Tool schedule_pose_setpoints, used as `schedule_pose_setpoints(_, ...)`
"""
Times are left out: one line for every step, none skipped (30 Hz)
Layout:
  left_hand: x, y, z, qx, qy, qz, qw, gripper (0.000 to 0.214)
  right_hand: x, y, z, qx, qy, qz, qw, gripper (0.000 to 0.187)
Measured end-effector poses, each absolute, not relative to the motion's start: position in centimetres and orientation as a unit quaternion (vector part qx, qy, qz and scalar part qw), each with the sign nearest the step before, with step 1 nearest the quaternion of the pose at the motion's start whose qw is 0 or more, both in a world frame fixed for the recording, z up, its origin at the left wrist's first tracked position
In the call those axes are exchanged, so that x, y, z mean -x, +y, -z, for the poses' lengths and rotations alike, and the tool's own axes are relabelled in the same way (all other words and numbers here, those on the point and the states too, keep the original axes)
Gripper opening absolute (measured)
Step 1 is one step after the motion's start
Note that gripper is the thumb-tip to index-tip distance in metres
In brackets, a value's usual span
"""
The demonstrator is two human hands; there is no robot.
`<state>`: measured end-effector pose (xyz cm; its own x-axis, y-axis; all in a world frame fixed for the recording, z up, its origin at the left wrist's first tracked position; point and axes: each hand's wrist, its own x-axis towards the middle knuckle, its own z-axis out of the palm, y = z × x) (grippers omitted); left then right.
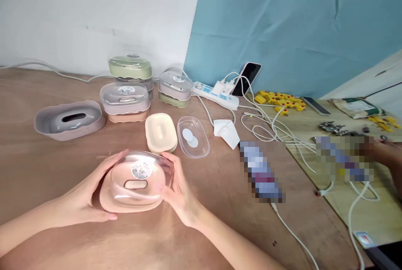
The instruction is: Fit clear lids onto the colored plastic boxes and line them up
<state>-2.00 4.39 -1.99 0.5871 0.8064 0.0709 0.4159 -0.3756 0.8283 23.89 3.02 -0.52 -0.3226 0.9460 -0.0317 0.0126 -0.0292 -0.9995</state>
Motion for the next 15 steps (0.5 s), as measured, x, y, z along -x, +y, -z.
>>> schedule_pose_setpoints(1.94,4.41,1.95,-0.791,0.383,-0.245,0.410,0.102,-23.93,2.99,0.42,0.389,-0.599,-0.585,0.383,0.065)
schedule_pose_setpoints(1.89,4.42,1.93,-0.789,0.382,-0.248,0.413,0.101,-23.97,3.00,0.35,0.368,-0.632,-0.581,0.357,0.068)
schedule_pose_setpoints(1.86,4.42,1.91,-0.787,0.384,-0.251,0.413,0.101,-24.03,3.04,0.32,0.357,-0.665,-0.568,0.327,0.069)
schedule_pose_setpoints(1.86,4.42,1.92,-0.786,0.389,-0.252,0.410,0.103,-24.09,3.09,0.33,0.352,-0.696,-0.549,0.302,0.067)
schedule_pose_setpoints(1.87,4.40,1.94,-0.785,0.398,-0.251,0.404,0.105,-24.16,3.15,0.39,0.351,-0.719,-0.528,0.284,0.064)
schedule_pose_setpoints(1.90,4.36,1.97,-0.785,0.407,-0.249,0.396,0.106,-24.22,3.19,0.47,0.350,-0.734,-0.513,0.275,0.063)
schedule_pose_setpoints(1.94,4.32,2.00,-0.787,0.414,-0.245,0.387,0.106,-24.27,3.22,0.58,0.351,-0.740,-0.502,0.277,0.062)
schedule_pose_setpoints(1.98,4.28,2.03,-0.789,0.420,-0.240,0.378,0.106,-24.31,3.21,0.69,0.354,-0.743,-0.492,0.283,0.061)
schedule_pose_setpoints(2.02,4.24,2.06,-0.792,0.424,-0.236,0.370,0.105,-24.33,3.19,0.80,0.357,-0.744,-0.485,0.289,0.061)
schedule_pose_setpoints(2.04,4.21,2.07,-0.794,0.427,-0.232,0.365,0.104,-24.34,3.14,0.89,0.359,-0.747,-0.479,0.291,0.063)
schedule_pose_setpoints(2.05,4.21,2.06,-0.796,0.428,-0.229,0.362,0.102,-24.35,3.09,0.95,0.358,-0.752,-0.473,0.288,0.064)
schedule_pose_setpoints(2.04,4.22,2.03,-0.797,0.428,-0.227,0.361,0.101,-24.35,3.03,1.00,0.355,-0.759,-0.468,0.282,0.065)
schedule_pose_setpoints(2.01,4.25,1.98,-0.797,0.427,-0.226,0.361,0.100,-24.35,2.99,1.03,0.353,-0.766,-0.461,0.276,0.065)
schedule_pose_setpoints(1.98,4.30,1.92,-0.799,0.423,-0.226,0.362,0.099,-24.35,2.95,1.04,0.349,-0.775,-0.453,0.270,0.066)
schedule_pose_setpoints(1.93,4.35,1.85,-0.802,0.416,-0.227,0.364,0.098,-24.36,2.94,1.05,0.346,-0.783,-0.444,0.264,0.065)
